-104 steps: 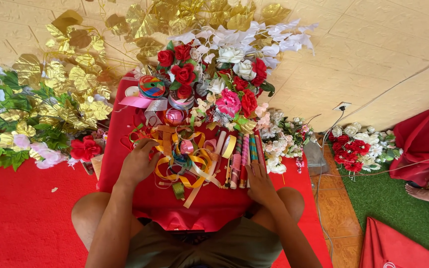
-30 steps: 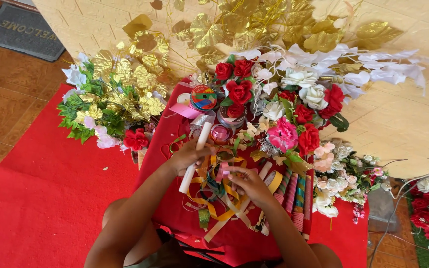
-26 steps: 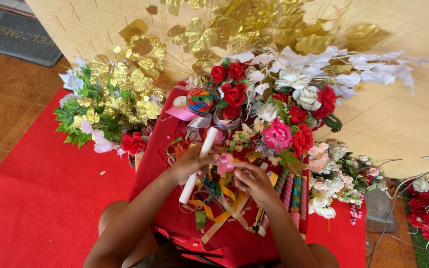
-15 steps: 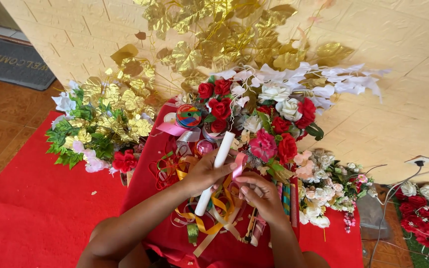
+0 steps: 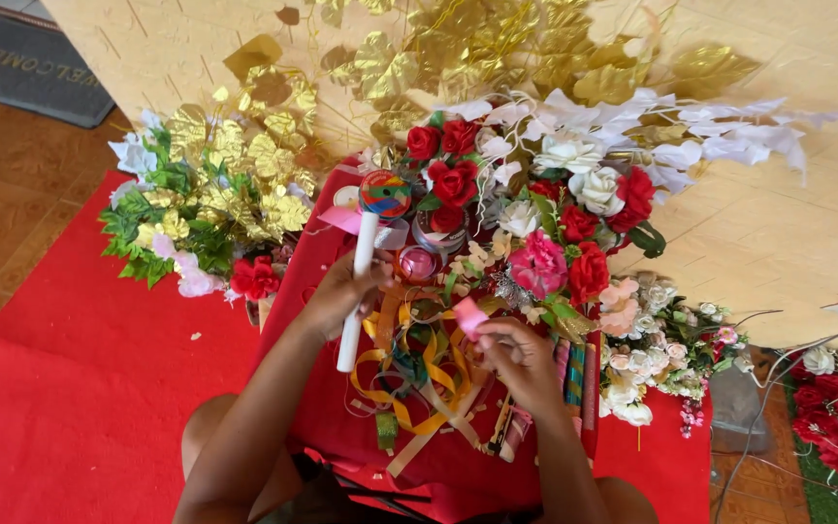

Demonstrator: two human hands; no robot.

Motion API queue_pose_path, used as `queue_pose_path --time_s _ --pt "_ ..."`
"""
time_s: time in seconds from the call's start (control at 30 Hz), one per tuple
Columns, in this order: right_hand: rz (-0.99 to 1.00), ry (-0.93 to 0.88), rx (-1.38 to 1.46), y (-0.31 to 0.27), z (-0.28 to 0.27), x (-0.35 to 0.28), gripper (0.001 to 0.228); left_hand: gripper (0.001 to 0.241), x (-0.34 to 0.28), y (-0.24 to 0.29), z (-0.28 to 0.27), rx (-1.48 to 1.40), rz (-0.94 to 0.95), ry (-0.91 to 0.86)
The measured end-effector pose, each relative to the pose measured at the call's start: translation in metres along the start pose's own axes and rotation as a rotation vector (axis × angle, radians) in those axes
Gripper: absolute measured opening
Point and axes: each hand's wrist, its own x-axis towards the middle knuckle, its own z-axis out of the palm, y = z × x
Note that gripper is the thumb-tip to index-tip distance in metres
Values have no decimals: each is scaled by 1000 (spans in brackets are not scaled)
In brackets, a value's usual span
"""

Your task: The person sits on a red mat and wraps colorful ribbons around cylindrical cardboard tubes. They handle multiple ribbons and tubes, winding the ribbons tightly around the tubes to create decorative items.

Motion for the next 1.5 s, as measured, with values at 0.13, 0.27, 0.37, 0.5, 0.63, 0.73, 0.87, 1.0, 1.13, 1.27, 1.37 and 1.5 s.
queue_pose_path --time_s 0.13,0.27,0.37,0.5,0.63,0.73,0.87,1.0,1.13,1.27,1.37,1.5 --pt "41 -225 -238 -48 35 6 19 32 7 -7 -8 -76 -12 77" --pt "61 -305 -491 -31 18 2 25 32 3 1 2 -82 -12 74" --pt "113 -289 -609 -26 5 3 32 31 3 -2 4 -70 -14 65" --pt "260 -367 -673 -25 0 -2 29 31 1 -6 7 -22 -26 74" --pt "333 -476 -711 -29 10 -2 26 31 1 -10 11 6 -38 55" --pt "336 -563 -820 3 13 -4 23 33 -1 -4 13 15 -70 31" --pt "354 -601 -883 -15 41 -3 27 33 -2 -6 15 31 -78 30" --pt "325 -592 -1034 1 54 -4 36 34 -1 -11 13 31 -91 21" --pt "306 -443 -1010 49 34 -11 33 34 -5 -8 14 29 -86 22" --pt "280 -226 -1054 11 25 -3 36 35 -4 -9 11 34 -92 8" --pt "240 -110 -1152 8 29 -5 34 34 -4 -14 13 62 -78 18" --pt "-101 -196 -1300 48 41 -14 19 32 2 -26 10 89 -75 -23"
